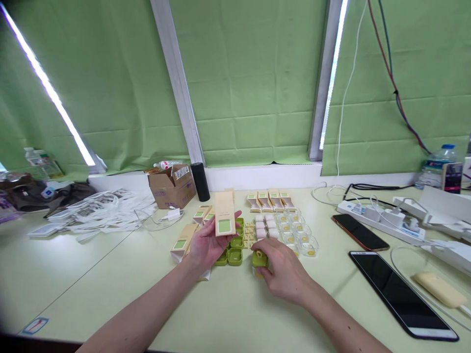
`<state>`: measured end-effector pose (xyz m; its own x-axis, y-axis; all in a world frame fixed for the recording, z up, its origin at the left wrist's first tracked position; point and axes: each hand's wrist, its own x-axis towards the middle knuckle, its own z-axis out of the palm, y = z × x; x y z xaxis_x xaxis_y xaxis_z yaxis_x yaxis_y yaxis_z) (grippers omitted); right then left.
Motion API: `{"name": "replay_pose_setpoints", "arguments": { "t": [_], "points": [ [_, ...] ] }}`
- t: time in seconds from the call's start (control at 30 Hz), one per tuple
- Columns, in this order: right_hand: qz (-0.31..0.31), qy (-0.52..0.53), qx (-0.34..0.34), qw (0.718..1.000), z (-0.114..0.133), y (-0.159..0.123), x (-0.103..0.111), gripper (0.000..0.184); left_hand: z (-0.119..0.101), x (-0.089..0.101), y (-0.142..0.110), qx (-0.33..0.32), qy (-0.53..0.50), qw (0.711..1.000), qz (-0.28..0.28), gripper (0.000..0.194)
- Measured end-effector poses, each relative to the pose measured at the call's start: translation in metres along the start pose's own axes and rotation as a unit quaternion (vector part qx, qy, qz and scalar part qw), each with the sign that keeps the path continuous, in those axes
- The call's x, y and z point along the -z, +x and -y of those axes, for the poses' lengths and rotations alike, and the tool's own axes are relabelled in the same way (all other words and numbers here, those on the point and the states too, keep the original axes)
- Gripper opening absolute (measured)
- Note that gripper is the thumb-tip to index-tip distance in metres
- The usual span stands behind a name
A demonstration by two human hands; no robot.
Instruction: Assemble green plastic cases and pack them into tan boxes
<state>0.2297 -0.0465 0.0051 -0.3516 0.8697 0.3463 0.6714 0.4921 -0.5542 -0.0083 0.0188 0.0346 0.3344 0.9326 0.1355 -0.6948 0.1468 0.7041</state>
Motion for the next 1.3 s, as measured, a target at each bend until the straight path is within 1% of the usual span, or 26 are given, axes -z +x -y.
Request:
{"name": "replay_pose_setpoints", "arguments": {
  "t": [0.17,0.3,0.37,0.47,0.57,0.67,0.73,0.87,0.97,1.07,1.17,1.23,1.3],
  "points": [
    [-0.005,-0.022,0.001,1.0,0.002,-0.001,0.0,0.043,0.002,0.004,0.001,-0.001,0.018,1.0,0.018,0.059],
    [0.003,-0.024,0.002,1.0,0.004,-0.001,0.0,0.046,0.004,0.012,0.004,-0.001,0.02,1.0,0.017,0.051],
    [-0.005,0.0,0.005,1.0,0.005,-0.001,0.001,0.047,0.005,0.013,0.005,0.0,0.018,1.0,0.02,0.047],
    [-0.046,0.069,-0.007,0.997,0.006,0.004,0.004,0.042,0.005,0.011,0.004,0.002,0.025,0.999,0.032,0.044],
    [-0.084,0.144,-0.058,0.984,0.011,0.015,0.009,0.037,0.006,0.007,0.002,0.003,0.035,0.998,0.043,0.042],
    [-0.087,0.195,-0.092,0.973,0.019,0.03,0.013,0.046,0.007,0.005,0.002,0.005,0.049,0.997,0.058,0.04],
    [-0.08,0.219,-0.088,0.968,0.025,0.041,0.014,0.052,0.008,0.006,0.002,0.004,0.057,0.996,0.062,0.038],
    [-0.069,0.284,-0.059,0.954,0.031,0.061,0.008,0.057,0.012,0.011,0.002,0.003,0.064,0.997,0.038,0.035],
    [-0.053,0.375,-0.064,0.923,0.03,0.071,0.0,0.059,0.014,0.011,0.002,0.008,0.076,0.997,0.03,0.042],
    [-0.078,0.452,-0.082,0.885,0.028,0.074,-0.005,0.062,0.015,0.007,0.001,-0.028,0.109,0.993,0.024,0.051],
    [-0.121,0.474,-0.104,0.866,0.024,0.073,-0.005,0.067,0.015,0.005,-0.001,-0.081,0.167,0.982,0.036,0.058],
    [-0.133,0.467,-0.115,0.867,0.021,0.071,-0.004,0.069,0.015,0.004,-0.003,-0.098,0.208,0.972,0.051,0.059],
    [-0.139,0.453,-0.115,0.873,0.018,0.069,-0.004,0.069,0.016,0.003,-0.006,-0.098,0.237,0.964,0.071,0.061]
  ]
}}
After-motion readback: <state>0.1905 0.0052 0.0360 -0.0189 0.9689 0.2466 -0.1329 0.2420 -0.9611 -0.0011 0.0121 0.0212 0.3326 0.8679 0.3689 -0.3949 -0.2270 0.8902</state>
